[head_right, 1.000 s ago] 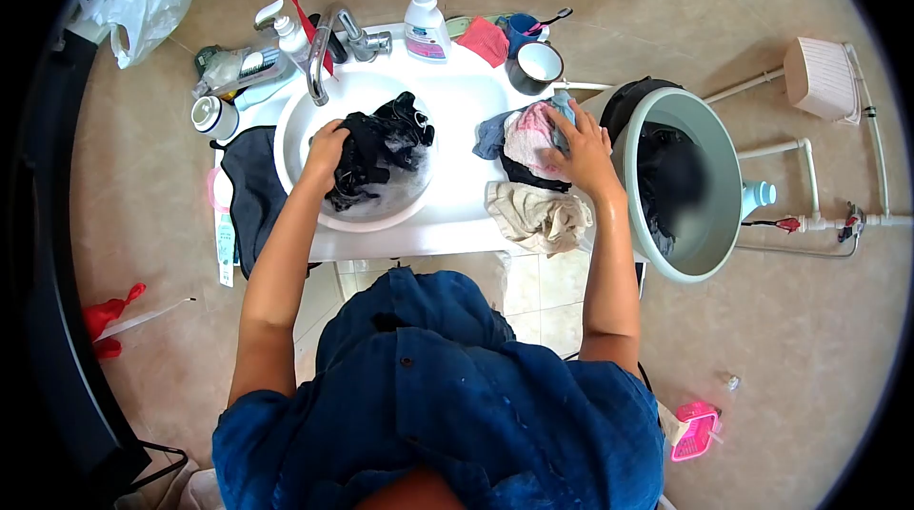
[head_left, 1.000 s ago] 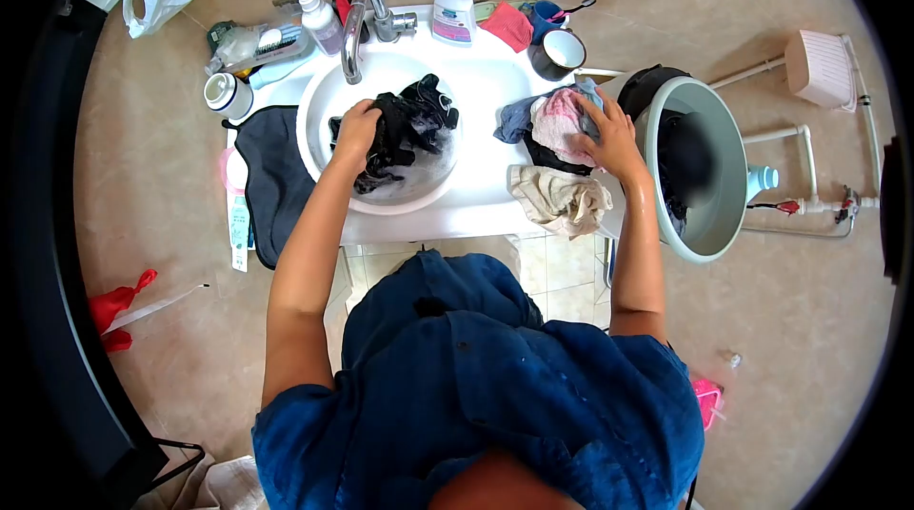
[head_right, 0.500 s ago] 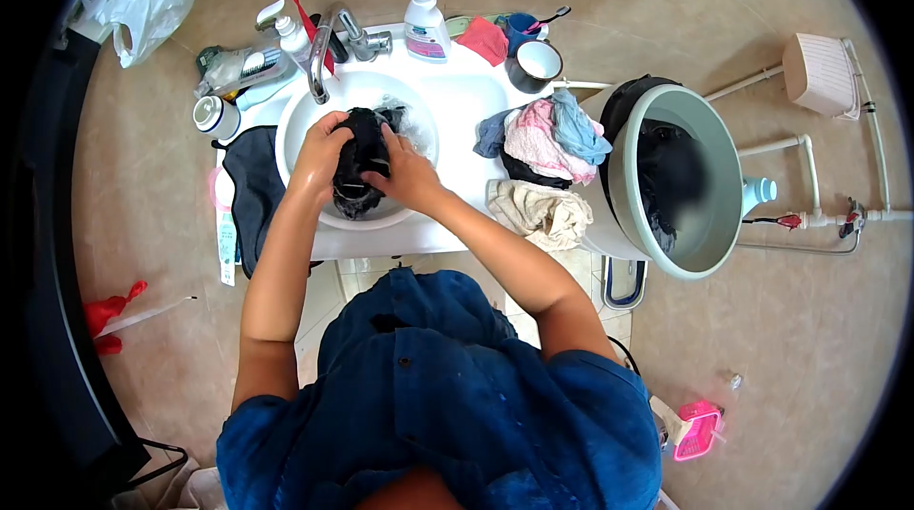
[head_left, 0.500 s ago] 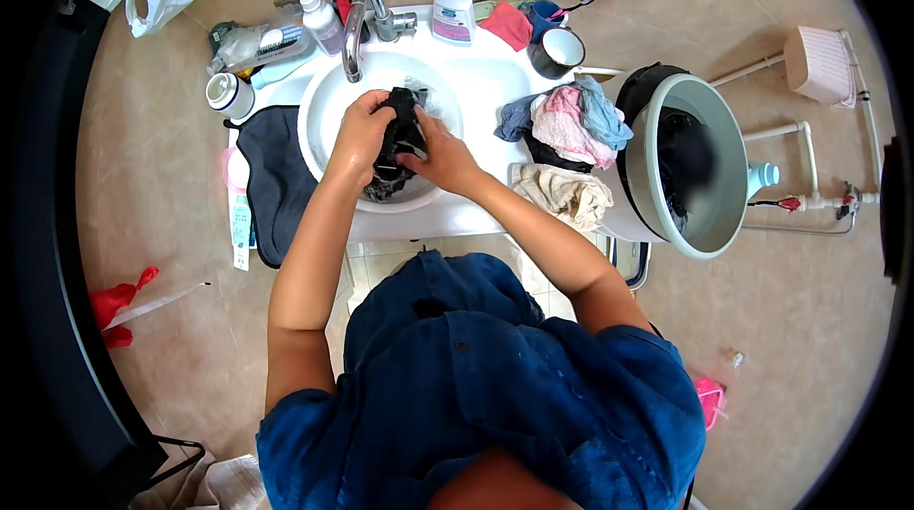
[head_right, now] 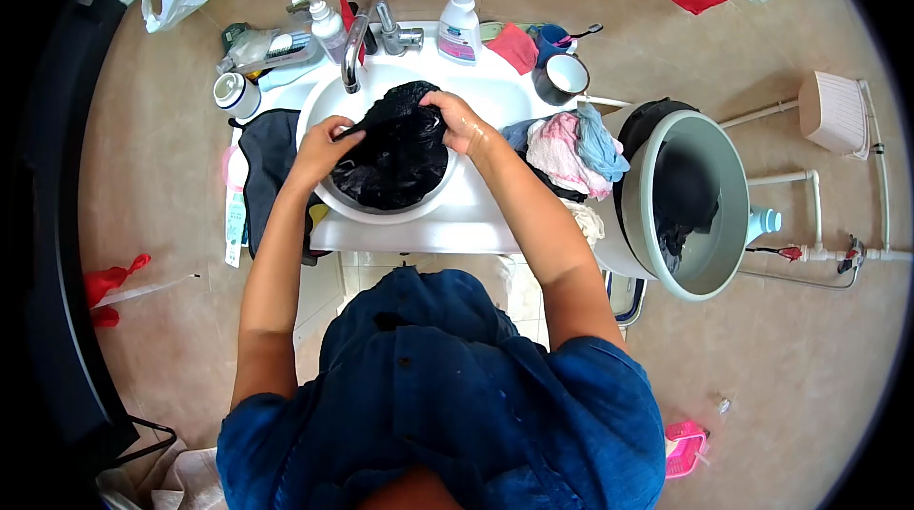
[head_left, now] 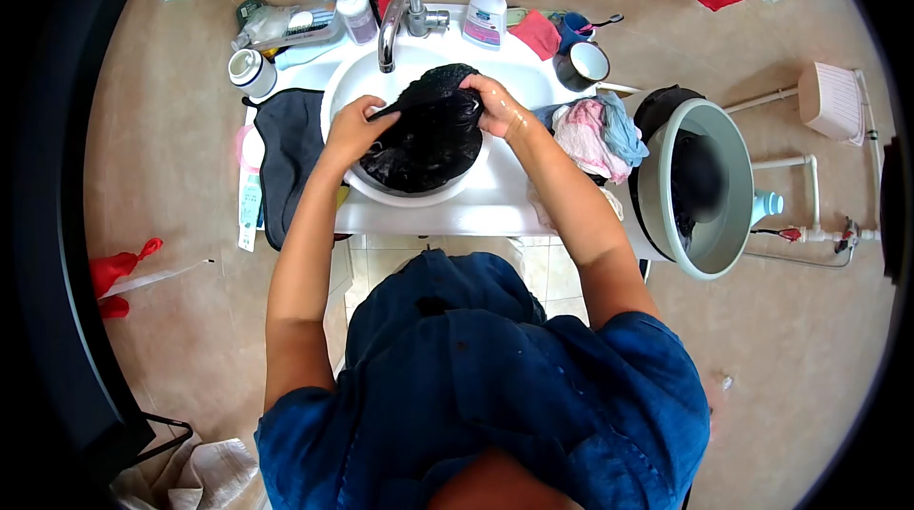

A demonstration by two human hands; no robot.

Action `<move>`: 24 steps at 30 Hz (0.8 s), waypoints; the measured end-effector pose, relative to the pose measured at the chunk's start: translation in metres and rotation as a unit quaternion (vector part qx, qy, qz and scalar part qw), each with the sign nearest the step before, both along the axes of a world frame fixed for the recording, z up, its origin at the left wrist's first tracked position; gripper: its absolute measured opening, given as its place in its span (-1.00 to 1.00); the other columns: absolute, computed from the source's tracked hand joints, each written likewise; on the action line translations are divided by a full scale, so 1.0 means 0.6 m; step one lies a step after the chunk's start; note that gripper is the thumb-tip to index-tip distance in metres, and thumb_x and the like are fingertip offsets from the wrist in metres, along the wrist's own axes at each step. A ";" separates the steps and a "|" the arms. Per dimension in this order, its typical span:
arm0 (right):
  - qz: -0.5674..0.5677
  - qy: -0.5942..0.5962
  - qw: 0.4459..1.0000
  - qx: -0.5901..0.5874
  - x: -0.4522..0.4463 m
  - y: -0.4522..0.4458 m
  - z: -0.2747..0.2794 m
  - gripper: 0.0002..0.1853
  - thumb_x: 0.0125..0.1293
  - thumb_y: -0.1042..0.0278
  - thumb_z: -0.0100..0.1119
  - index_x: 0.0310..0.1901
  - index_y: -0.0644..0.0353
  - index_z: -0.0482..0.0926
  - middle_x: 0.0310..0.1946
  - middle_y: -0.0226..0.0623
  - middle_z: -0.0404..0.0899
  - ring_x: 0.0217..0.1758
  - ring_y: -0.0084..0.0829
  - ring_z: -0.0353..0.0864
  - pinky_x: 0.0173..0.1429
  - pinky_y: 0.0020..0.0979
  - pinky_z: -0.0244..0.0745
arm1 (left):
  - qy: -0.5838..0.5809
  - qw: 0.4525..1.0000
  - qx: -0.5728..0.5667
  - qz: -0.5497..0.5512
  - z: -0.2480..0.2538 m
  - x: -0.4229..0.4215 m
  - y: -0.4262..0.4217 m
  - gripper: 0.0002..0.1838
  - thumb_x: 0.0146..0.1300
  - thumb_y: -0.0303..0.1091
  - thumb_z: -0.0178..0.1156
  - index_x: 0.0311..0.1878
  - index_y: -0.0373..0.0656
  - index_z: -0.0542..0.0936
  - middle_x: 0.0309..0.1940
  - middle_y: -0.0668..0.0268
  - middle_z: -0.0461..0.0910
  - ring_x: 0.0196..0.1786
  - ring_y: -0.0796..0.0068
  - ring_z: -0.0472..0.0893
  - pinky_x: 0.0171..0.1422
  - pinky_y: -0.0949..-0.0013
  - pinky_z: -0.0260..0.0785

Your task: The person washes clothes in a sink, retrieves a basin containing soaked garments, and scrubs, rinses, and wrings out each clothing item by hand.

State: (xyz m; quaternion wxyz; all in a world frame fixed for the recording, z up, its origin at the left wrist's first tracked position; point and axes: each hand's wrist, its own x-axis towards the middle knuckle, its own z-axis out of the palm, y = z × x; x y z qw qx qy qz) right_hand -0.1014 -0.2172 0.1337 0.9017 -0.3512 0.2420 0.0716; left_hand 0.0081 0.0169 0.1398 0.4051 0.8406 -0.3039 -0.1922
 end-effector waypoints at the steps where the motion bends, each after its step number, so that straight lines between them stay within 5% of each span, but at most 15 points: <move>1: 0.003 -0.008 1.000 0.022 -0.003 0.007 0.028 -0.77 0.19 0.35 0.07 -0.18 0.27 0.59 -0.26 -0.17 0.67 -0.23 -0.31 0.68 -0.02 -0.29 0.63 | -0.021 0.999 -0.035 -0.017 -0.002 -0.006 -0.004 -0.44 0.02 -0.12 0.44 0.04 -0.27 0.57 -0.14 0.03 0.58 -0.17 0.23 0.59 -0.03 0.31 0.41; 2: 0.006 -0.015 0.999 0.044 -0.005 0.012 0.043 -0.75 0.19 0.33 0.07 -0.16 0.27 0.59 -0.25 -0.17 0.67 -0.23 -0.31 0.68 -0.01 -0.28 0.62 | 0.006 0.997 -0.011 -0.073 -0.002 -0.009 -0.006 -0.25 -0.04 -0.12 0.49 0.22 -0.27 0.47 0.14 -0.04 0.42 0.14 0.11 0.48 0.22 0.26 0.33; 3: 0.018 -0.031 0.998 0.058 -0.005 0.014 0.040 -0.73 0.20 0.30 0.08 -0.15 0.27 0.59 -0.25 -0.18 0.67 -0.24 -0.31 0.69 0.00 -0.27 0.62 | -0.034 0.989 -0.034 -0.139 -0.016 -0.011 -0.009 -0.19 -0.07 -0.18 0.50 0.27 -0.24 0.41 0.20 -0.02 0.36 0.26 0.10 0.40 0.28 0.25 0.29; 6: 0.059 -0.070 0.992 0.090 -0.005 0.019 0.030 -0.70 0.22 0.23 0.10 -0.12 0.25 0.60 -0.25 -0.19 0.68 -0.24 -0.31 0.69 0.01 -0.27 0.61 | -0.097 0.980 -0.031 -0.174 -0.065 -0.033 -0.032 -0.29 0.00 -0.37 0.39 0.28 -0.24 0.40 0.10 0.08 0.48 0.22 0.20 0.44 0.30 0.30 0.27; 9: 0.083 -0.092 0.988 0.088 -0.008 0.016 0.029 -0.68 0.23 0.16 0.14 -0.12 0.23 0.60 -0.24 -0.20 0.68 -0.23 -0.32 0.69 0.00 -0.28 0.61 | 0.287 0.953 -0.050 -0.088 -0.054 -0.038 -0.043 -0.43 0.11 -0.35 0.30 0.23 -0.23 0.47 0.01 0.16 0.59 0.08 0.26 0.55 0.24 0.33 0.32; 11: 0.066 -0.096 0.991 0.069 -0.011 -0.009 0.029 -0.64 0.23 0.11 0.17 -0.12 0.24 0.60 -0.24 -0.19 0.68 -0.23 -0.33 0.69 0.00 -0.29 0.61 | 0.362 0.926 -0.103 -0.025 -0.058 -0.040 -0.041 -0.55 0.19 -0.38 0.19 0.17 -0.27 0.51 -0.11 0.24 0.65 -0.03 0.38 0.60 0.19 0.38 0.35; 17: 0.053 -0.056 0.939 -0.334 -0.019 -0.051 0.050 -0.69 0.16 0.26 0.26 -0.12 0.26 0.60 -0.30 -0.34 0.65 -0.33 -0.51 0.60 -0.13 -0.45 0.52 | 0.509 0.833 -0.207 0.064 -0.041 -0.031 -0.018 -0.56 0.17 -0.34 0.17 0.13 -0.27 0.51 -0.12 0.29 0.61 -0.10 0.46 0.58 0.03 0.40 0.41; 20: -0.010 -0.061 0.907 -0.417 -0.014 -0.081 -0.021 -0.73 0.08 0.43 0.26 -0.13 0.23 0.58 -0.34 -0.29 0.65 -0.41 -0.47 0.57 -0.24 -0.42 0.51 | 0.455 0.867 -0.188 0.078 -0.032 -0.029 -0.025 -0.66 0.18 -0.44 0.14 0.05 -0.29 0.55 -0.19 0.30 0.63 -0.14 0.45 0.60 0.00 0.39 0.42; 23: -0.070 -0.034 0.767 -0.637 -0.015 -0.083 -0.057 -0.73 0.09 0.48 0.20 -0.12 0.25 0.55 -0.40 -0.32 0.63 -0.32 -0.47 0.58 -0.16 -0.45 0.48 | 0.271 0.950 -0.133 0.077 -0.062 -0.015 -0.033 -0.69 0.16 -0.51 0.14 0.01 -0.24 0.58 -0.22 0.25 0.65 -0.15 0.36 0.63 0.01 0.33 0.44; 24: -0.066 0.022 0.704 -0.707 -0.022 -0.067 -0.029 -0.66 0.04 0.48 0.23 -0.08 0.17 0.54 -0.28 -0.23 0.62 -0.27 -0.29 0.63 -0.18 -0.34 0.52 | 0.189 0.973 -0.112 0.071 -0.073 -0.011 -0.034 -0.69 0.15 -0.53 0.14 0.00 -0.21 0.59 -0.23 0.23 0.66 -0.16 0.31 0.64 0.02 0.31 0.44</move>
